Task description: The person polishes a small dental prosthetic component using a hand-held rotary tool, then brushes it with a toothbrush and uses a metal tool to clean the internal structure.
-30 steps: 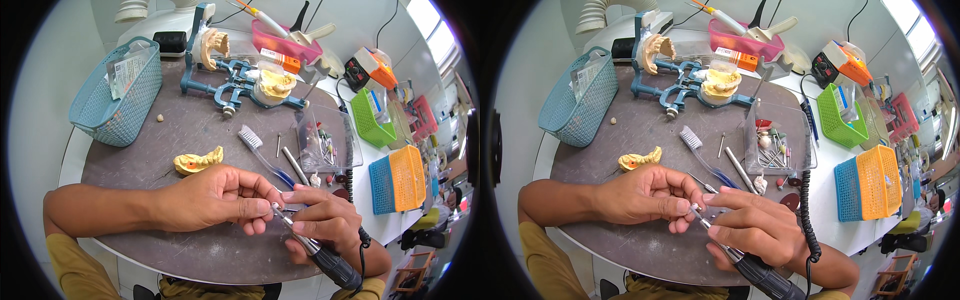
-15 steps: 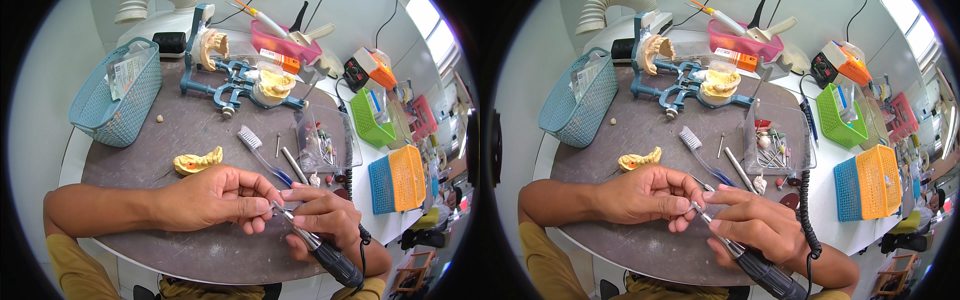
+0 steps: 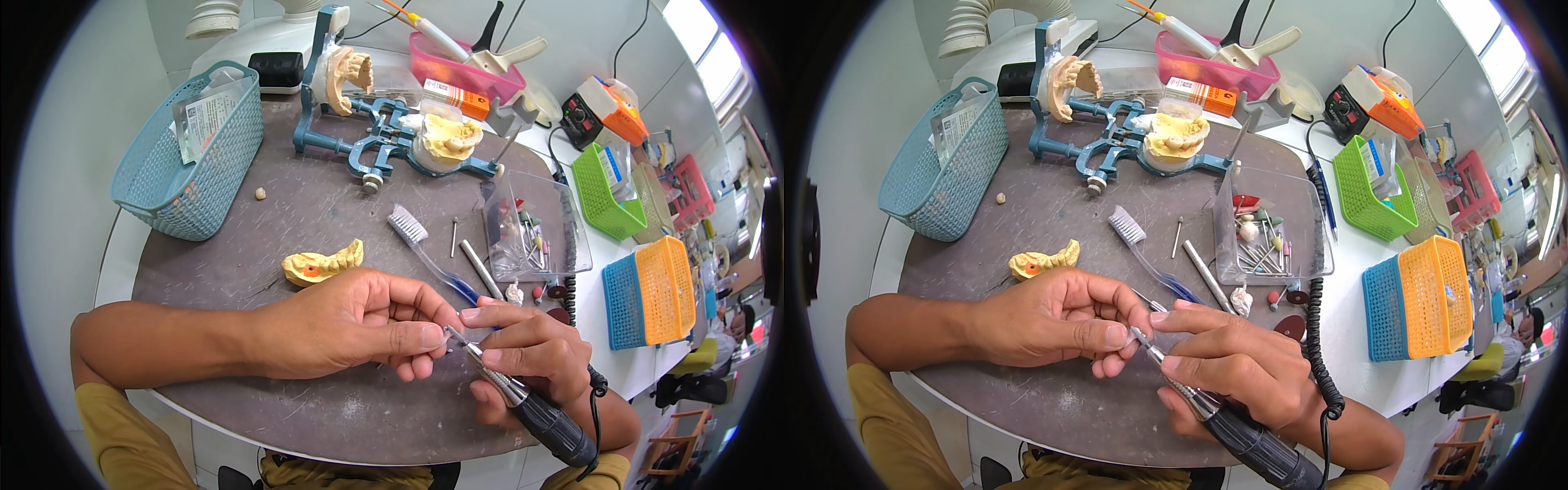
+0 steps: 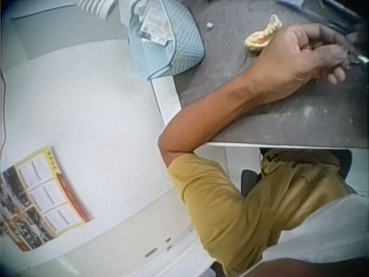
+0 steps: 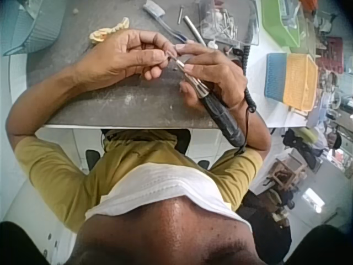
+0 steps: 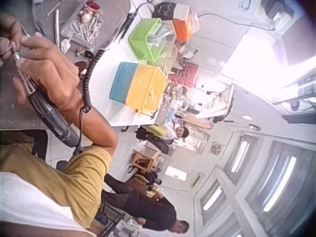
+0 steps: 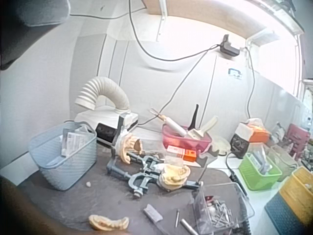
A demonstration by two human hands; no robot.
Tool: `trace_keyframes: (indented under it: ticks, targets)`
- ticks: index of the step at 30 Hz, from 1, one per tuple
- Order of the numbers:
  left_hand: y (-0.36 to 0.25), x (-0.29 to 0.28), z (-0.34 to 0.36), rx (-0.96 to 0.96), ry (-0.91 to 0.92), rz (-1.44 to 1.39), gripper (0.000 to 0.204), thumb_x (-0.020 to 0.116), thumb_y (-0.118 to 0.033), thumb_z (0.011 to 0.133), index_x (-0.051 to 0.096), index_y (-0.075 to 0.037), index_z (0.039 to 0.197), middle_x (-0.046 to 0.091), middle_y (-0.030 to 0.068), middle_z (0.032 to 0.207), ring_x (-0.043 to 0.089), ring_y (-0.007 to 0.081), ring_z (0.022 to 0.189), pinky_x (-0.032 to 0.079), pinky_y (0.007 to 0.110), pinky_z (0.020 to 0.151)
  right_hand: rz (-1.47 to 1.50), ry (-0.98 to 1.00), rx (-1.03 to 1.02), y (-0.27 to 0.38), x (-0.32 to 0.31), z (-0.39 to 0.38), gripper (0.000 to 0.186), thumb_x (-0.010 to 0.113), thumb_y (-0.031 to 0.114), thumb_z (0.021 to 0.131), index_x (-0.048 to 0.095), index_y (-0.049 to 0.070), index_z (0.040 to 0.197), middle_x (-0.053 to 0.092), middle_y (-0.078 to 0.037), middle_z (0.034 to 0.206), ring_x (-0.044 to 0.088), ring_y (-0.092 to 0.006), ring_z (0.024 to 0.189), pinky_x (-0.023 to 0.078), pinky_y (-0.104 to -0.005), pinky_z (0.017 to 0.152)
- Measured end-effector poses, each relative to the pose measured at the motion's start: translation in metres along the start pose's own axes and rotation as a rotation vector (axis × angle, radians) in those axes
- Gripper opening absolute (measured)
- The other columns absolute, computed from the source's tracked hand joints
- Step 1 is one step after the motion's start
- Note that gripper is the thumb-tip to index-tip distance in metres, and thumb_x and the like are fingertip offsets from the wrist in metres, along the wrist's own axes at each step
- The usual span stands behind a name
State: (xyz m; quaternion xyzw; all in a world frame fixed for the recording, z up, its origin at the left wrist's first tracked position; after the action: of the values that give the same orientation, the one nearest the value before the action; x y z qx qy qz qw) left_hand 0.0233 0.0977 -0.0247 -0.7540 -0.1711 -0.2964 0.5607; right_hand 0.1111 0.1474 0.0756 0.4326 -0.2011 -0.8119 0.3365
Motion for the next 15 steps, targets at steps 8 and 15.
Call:
trace_keyframes:
  ticks: [8, 15]
  targets:
    - [-0.0013, -0.0029, -0.0006, 0.011, -0.044, -0.001, 0.023, 0.060, -0.008, 0.098, 0.055, 0.004, 0.117, 0.062, 0.0073, 0.096, 0.063, 0.0120, 0.085, 0.052, 0.026, 0.074, -0.026, 0.073, 0.034, -0.0041, 0.0037, -0.0041, 0.039, 0.080, 0.005, 0.077, 0.055, 0.006, 0.107, 0.065, -0.012, 0.095, 0.066, -0.0375, 0.108, 0.049, -0.0540, 0.100]
    - [-0.0039, -0.0047, -0.0021, 0.024, -0.075, 0.000, 0.024, 0.061, -0.007, 0.097, 0.056, 0.005, 0.117, 0.063, 0.0080, 0.094, 0.064, 0.0126, 0.084, 0.053, 0.025, 0.073, -0.026, 0.080, 0.001, -0.0022, 0.0038, -0.0033, 0.038, 0.079, 0.006, 0.078, 0.056, 0.006, 0.107, 0.065, -0.012, 0.094, 0.067, -0.0375, 0.106, 0.050, -0.0538, 0.099]
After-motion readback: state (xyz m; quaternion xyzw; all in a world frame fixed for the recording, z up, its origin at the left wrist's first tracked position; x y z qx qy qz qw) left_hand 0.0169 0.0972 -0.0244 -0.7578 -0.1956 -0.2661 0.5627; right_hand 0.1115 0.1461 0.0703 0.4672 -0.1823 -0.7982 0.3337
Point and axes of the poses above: each hand's wrist, its own z-axis towards the middle knuckle, its own x-axis out of the palm, y = z × x, the point moved 10 cm from there along z, towards the middle knuckle
